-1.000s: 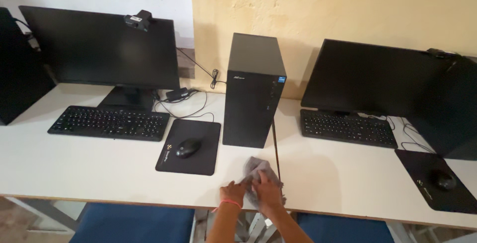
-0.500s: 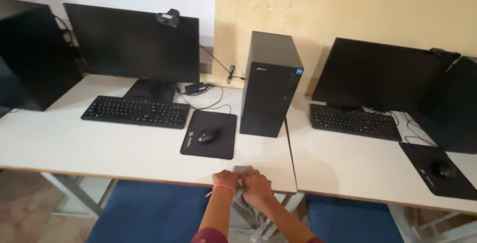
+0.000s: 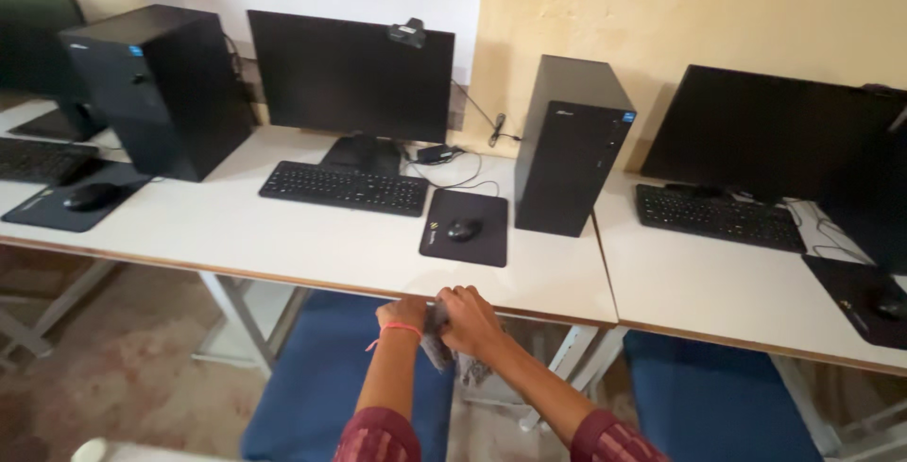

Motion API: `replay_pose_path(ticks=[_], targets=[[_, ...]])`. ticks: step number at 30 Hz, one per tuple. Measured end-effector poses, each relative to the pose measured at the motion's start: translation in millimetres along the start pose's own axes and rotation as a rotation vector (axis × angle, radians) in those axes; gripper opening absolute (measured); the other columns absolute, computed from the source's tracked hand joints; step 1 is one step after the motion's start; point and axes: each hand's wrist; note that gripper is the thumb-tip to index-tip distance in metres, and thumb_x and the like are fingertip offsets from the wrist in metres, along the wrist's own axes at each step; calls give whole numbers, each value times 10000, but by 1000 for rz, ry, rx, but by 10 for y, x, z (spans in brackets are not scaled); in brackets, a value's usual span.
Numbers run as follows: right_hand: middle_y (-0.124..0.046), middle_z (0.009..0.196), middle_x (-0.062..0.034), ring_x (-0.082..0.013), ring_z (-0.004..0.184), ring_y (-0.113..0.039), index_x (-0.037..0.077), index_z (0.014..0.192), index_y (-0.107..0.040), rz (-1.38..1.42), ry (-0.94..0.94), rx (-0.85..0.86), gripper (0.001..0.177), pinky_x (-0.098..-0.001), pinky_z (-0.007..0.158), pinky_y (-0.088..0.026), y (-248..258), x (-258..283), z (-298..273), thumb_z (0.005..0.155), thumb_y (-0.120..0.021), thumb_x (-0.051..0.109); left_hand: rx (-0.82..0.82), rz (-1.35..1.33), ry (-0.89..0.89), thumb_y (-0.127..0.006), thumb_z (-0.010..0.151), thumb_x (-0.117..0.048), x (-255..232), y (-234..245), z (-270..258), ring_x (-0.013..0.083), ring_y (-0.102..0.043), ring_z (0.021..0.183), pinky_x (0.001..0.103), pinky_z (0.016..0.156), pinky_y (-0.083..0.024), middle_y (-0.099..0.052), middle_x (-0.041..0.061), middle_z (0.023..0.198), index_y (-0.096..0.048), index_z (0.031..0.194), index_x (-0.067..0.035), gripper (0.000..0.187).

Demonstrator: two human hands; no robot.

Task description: The person wipes the backrest and seat of a blue chair with a gray cloth in a computer lab. They move the chair slightly and continue wiping different parts of the chair's frame and cushion.

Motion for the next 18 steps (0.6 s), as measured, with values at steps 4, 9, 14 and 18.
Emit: replay_pose_path(ticks=[4,9,14,18], targets=[[-666,1045,-192,-404,1025,-656,28,980,-686,-6,-88,120,316,-489,872,-548,-82,531,23,681,-719,125,-61,-54,29,-490,1047,-223,559,-36,-107,313,-643,1268,525,1012,-536,-649,100,1392,-645,1352,-200,343],[-688,1040,-217,-417,1031,-662,-10,921,-686,9,-30,117,281,-506,878,-540,-165,1249,-53,731,-716,195,1,0,23,-545,1012,-180,1222,26,-324,321,-640,1299,513,1013,-568,-653,110,1426,-724,1303,-159,342],[-691,1082,-241,-403,1082,-640,-18,921,-739,-93,-56,417,298,-499,889,-545,-319,1839,-171,788,-702,247,112,11,248,-526,1045,-243,1691,51,-729,385,-560,1368,668,1039,-467,-557,91,1514,-656,1389,-158,377],[-723,1065,-295,-421,1031,-706,-53,1034,-709,-88,-172,726,414,-491,904,-557,-543,2050,-439,862,-648,319,117,16,306,-511,1051,-237,2036,-222,-864,386,-548,1374,704,1036,-453,-549,75,1521,-655,1389,-170,373]])
Point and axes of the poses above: each hand's wrist, its own z-axis towards the middle knuckle, its own y-axis out of the back of the hand, x = y × z
